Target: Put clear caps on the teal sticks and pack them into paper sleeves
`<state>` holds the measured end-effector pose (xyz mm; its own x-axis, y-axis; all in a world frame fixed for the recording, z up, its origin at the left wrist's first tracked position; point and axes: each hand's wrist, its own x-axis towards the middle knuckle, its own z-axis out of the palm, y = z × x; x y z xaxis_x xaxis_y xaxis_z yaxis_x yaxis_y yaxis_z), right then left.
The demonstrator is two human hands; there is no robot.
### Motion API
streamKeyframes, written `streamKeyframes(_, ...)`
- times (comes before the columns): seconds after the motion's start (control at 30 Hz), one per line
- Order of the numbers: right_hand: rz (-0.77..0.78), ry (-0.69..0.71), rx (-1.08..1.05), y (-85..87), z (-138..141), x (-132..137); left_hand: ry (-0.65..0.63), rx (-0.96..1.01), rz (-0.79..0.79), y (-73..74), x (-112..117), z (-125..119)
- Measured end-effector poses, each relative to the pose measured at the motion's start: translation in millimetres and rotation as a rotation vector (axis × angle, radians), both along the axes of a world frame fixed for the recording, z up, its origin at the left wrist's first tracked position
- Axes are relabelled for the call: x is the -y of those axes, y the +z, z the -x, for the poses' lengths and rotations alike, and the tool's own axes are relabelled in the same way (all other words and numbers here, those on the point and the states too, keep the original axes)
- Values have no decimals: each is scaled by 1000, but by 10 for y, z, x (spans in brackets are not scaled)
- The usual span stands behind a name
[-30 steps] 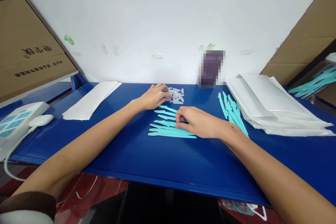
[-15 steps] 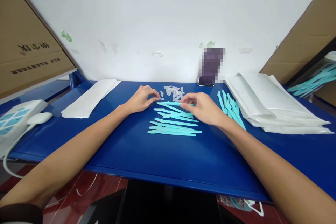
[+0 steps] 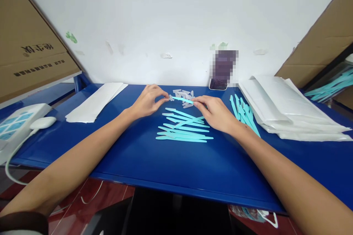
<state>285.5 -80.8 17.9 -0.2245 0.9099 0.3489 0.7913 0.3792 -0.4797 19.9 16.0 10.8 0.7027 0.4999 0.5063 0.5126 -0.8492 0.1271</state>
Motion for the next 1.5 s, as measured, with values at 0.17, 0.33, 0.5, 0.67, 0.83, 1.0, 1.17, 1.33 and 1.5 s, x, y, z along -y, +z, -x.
streamKeyframes(0.17, 19, 24, 47, 52, -13, 27, 37, 33, -10, -17, -8, -12)
streamKeyframes(0.33, 21, 49, 87, 48, -41, 17, 55, 31, -14, -21, -7, -10)
streamKeyframes(0.5, 1, 37, 135, 15, -12, 2, 31, 35, -39, -18, 52, -62)
streamKeyframes(0.67, 0, 96, 125, 13, 70, 22, -56, 7, -3, -18, 141, -156)
streamKeyframes(0.83, 14, 35, 238, 103, -23, 36, -113, -84, 191, -26, 114, -106)
streamKeyframes(1.0, 290, 54, 303, 184, -111, 56, -43, 48, 310, -91, 18, -58)
streamKeyframes(1.17, 333, 137, 318, 195, -32, 79, 60, 38, 242, -213, -191, -74)
streamKeyframes(1.33, 332, 137, 308, 164, -1, 63, 48, -216, 222, -228, -314, -42)
streamKeyframes(1.5, 265, 142, 325, 124, -5, 78, 14, -253, 130, -153, -304, 53)
